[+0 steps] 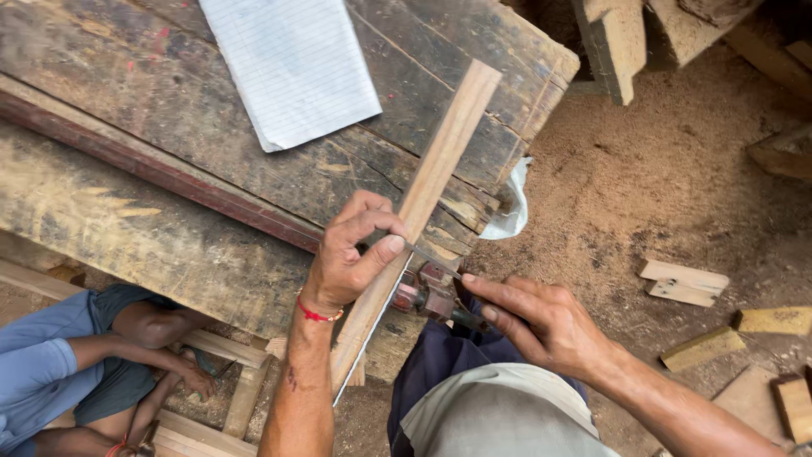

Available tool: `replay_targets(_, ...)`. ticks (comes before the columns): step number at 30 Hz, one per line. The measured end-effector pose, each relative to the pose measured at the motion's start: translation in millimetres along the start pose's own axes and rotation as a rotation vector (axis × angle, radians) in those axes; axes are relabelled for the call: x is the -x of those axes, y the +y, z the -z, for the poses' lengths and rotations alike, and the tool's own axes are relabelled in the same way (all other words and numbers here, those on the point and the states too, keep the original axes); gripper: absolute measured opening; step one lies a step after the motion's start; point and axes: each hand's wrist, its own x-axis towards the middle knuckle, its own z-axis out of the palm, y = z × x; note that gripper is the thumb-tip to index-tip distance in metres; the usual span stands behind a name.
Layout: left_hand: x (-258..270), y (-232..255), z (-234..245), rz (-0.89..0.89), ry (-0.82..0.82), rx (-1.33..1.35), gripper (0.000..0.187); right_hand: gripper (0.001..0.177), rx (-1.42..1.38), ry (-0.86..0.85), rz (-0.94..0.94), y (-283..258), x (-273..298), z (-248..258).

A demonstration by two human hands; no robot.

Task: The person measures a wooden plank using a ruler and pencil, then secures it in a bench vise. They use a handsaw to cut a notch into the side of the plank.

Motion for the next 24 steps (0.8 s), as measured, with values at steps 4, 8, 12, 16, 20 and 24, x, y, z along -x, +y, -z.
replay_targets(4,3,-11,7,0.059,0.242,0.000,0.013,0.041,-0.023,0.043,0.104,6,-26,-13)
replay_targets(8,10,-11,2,0.060,0.273,0.078,0.011,0.041,-0.006,0.066,0.147,-5,-31,-15)
replay_targets(12,11,-12,8,0.047,0.221,0.226,0.012,0.042,-0.042,0.032,0.084,-16,-17,-7)
replay_targets(16,12,-14,5,0.070,0.231,0.174,0.010,0.042,-0.012,0.011,0.058,-9,-19,-9)
replay_targets(20,7,-15,2,0.026,0.182,0.112,0.011,0.042,-0.008,0.050,0.148,3,-16,-11)
replay_targets(24,3,-12,-2,-0.021,0.026,-0.067,0.012,0.043,0.026,-0.005,-0.015,1,1,2)
